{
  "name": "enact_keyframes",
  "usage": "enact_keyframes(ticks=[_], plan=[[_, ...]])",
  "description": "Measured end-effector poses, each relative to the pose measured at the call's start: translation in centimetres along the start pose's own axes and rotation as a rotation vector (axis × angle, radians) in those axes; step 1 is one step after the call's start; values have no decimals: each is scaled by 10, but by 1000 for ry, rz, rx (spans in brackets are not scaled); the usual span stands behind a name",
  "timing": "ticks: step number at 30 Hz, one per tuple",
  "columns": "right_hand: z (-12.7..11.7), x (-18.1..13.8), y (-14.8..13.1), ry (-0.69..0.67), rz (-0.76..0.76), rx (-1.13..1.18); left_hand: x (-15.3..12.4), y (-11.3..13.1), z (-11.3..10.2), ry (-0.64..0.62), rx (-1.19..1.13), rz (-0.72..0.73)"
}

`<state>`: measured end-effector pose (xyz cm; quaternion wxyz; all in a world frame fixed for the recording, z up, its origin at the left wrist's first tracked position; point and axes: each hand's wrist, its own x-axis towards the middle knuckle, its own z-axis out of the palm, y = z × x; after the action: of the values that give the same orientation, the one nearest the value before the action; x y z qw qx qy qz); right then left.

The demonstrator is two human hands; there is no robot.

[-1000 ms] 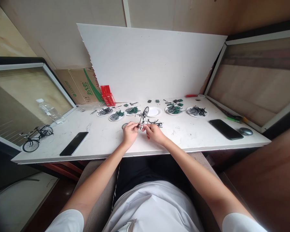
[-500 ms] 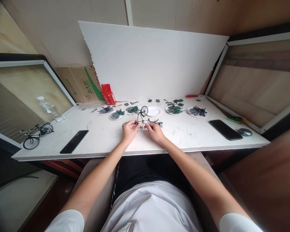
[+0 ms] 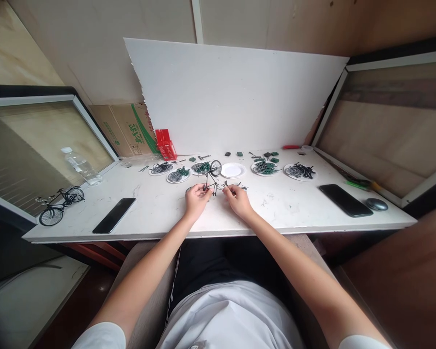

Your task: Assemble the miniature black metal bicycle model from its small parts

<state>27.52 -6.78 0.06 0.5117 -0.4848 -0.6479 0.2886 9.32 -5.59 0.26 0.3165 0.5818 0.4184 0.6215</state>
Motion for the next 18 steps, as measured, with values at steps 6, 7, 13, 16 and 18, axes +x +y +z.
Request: enact_keyframes(ticks=[6, 7, 13, 16, 18], plan=[[3, 0, 4, -88, -64, 63, -3, 5, 2, -59, -28, -9], [4, -1, 4, -98, -54, 63, -4, 6, 2, -71, -30, -11], [6, -2, 6, -155, -54, 73, -8, 12, 3, -162, -35, -7], [5, -3, 3, -156, -83, 40, -9, 11, 5, -207, -28, -10], [4, -4, 1, -125, -89, 5, -9, 11, 5, -216, -20, -22]])
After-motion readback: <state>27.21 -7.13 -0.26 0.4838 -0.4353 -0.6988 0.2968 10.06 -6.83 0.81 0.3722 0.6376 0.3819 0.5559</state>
